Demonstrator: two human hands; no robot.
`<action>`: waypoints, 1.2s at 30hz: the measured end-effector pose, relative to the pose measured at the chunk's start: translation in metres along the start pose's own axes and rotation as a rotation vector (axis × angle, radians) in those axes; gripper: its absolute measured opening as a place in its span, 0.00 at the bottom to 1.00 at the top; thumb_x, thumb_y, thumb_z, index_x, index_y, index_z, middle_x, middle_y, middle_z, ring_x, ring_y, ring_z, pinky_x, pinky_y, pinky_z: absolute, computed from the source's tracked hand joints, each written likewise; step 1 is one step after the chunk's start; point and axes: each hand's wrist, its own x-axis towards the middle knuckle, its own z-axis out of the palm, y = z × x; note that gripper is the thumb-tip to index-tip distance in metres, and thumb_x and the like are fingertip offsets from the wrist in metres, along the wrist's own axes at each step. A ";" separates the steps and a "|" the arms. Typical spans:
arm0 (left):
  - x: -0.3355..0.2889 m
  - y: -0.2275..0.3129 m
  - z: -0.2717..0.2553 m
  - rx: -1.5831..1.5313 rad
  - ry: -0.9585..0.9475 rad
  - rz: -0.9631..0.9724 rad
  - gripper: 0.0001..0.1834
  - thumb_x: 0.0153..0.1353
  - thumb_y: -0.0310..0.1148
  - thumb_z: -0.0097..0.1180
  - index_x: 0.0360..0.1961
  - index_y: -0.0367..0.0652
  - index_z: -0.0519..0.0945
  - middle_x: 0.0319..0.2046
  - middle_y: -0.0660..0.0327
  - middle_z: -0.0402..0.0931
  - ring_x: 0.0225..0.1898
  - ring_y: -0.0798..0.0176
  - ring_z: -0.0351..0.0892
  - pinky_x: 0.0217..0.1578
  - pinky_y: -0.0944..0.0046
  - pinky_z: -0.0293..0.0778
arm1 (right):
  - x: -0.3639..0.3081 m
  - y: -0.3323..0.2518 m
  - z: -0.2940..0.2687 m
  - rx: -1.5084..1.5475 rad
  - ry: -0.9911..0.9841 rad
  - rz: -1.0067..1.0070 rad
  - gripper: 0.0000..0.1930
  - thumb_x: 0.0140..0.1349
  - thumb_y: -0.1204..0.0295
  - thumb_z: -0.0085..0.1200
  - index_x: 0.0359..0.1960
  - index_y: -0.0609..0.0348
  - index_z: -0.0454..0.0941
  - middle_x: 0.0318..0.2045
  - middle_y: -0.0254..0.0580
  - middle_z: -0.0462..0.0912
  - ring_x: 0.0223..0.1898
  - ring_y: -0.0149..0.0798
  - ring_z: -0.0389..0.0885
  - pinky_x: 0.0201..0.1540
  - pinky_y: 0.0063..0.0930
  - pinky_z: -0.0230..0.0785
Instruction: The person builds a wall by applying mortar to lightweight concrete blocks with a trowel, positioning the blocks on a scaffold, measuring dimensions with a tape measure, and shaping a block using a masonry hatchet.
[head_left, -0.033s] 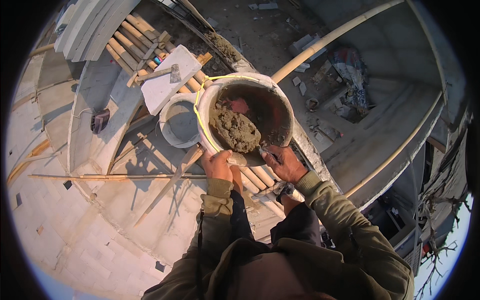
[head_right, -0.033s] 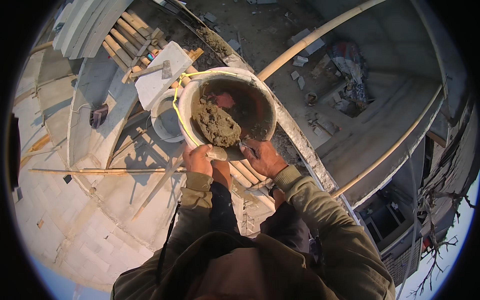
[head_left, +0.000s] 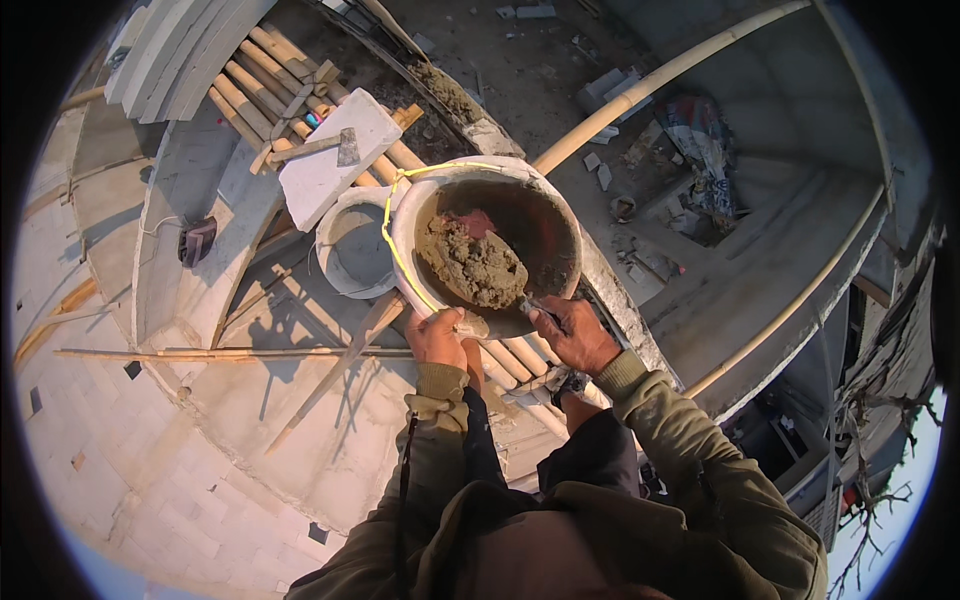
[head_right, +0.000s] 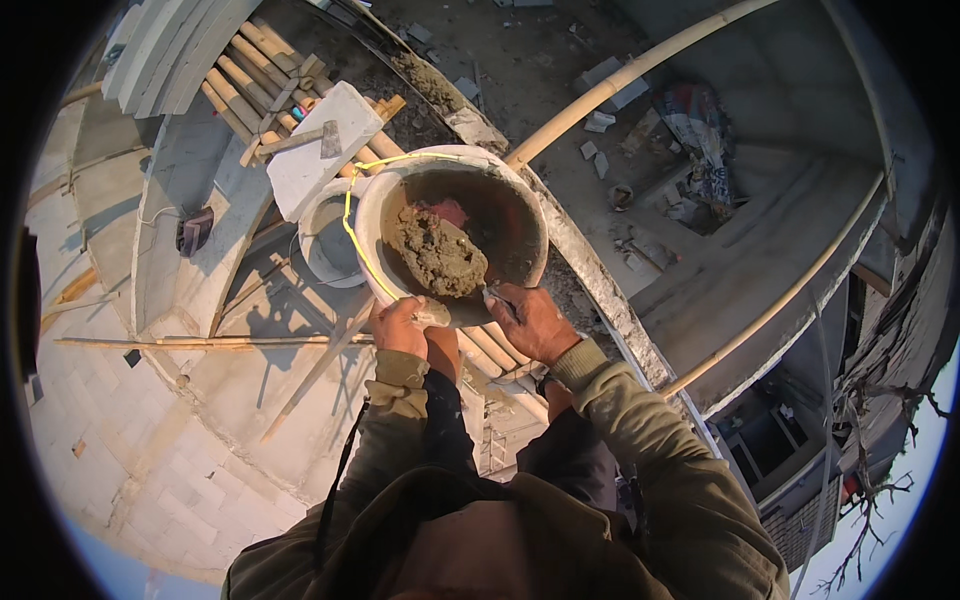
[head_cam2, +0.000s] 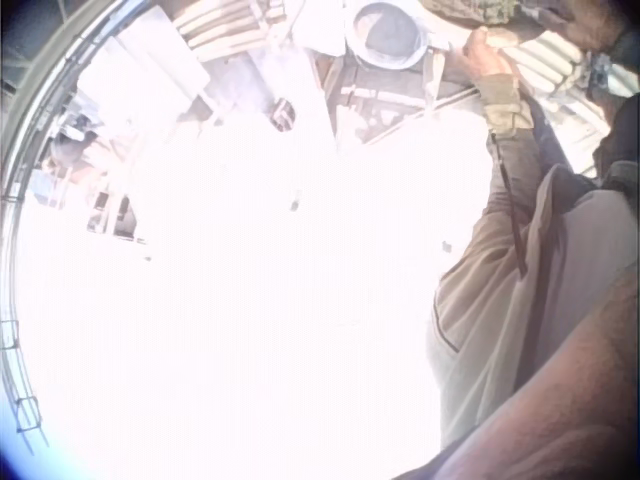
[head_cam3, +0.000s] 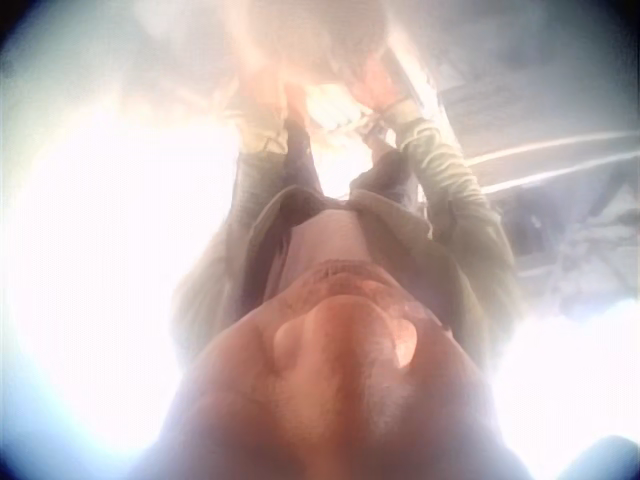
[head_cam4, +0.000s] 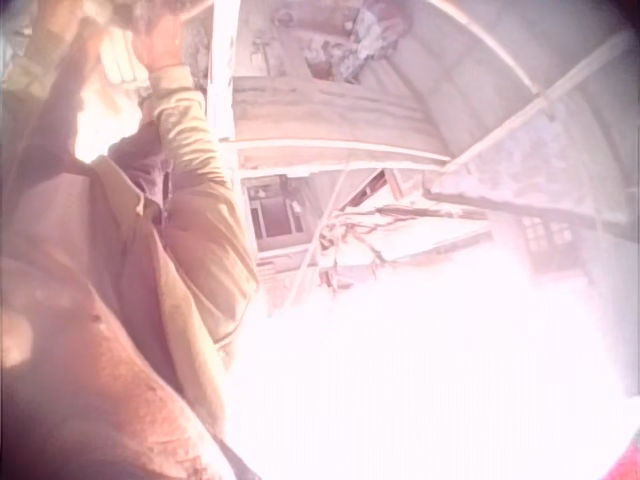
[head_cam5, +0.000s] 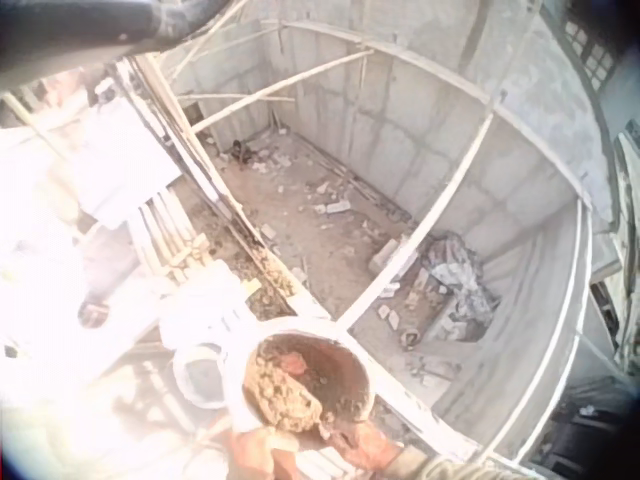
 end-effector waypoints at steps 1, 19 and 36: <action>0.006 -0.016 -0.013 -0.017 0.061 -0.026 0.20 0.48 0.15 0.61 0.45 0.36 0.81 0.36 0.61 0.80 0.35 0.63 0.80 0.41 0.61 0.77 | 0.002 -0.004 -0.005 -0.001 0.021 0.013 0.15 0.72 0.64 0.53 0.45 0.66 0.82 0.31 0.66 0.82 0.34 0.67 0.81 0.39 0.49 0.74; 0.052 -0.098 -0.049 0.199 0.038 -0.298 0.31 0.52 0.15 0.55 0.61 0.37 0.74 0.50 0.62 0.79 0.49 0.64 0.79 0.53 0.65 0.73 | 0.398 0.254 -0.012 -0.259 0.320 0.166 0.20 0.61 0.63 0.59 0.44 0.71 0.81 0.34 0.66 0.85 0.43 0.65 0.85 0.47 0.47 0.78; -0.050 0.009 -0.034 -0.010 -0.047 -0.118 0.27 0.53 0.17 0.58 0.57 0.33 0.75 0.34 0.67 0.75 0.33 0.70 0.73 0.40 0.67 0.71 | -0.010 -0.091 -0.085 -0.478 -0.103 0.048 0.14 0.63 0.69 0.56 0.41 0.70 0.79 0.33 0.64 0.84 0.36 0.63 0.84 0.39 0.51 0.77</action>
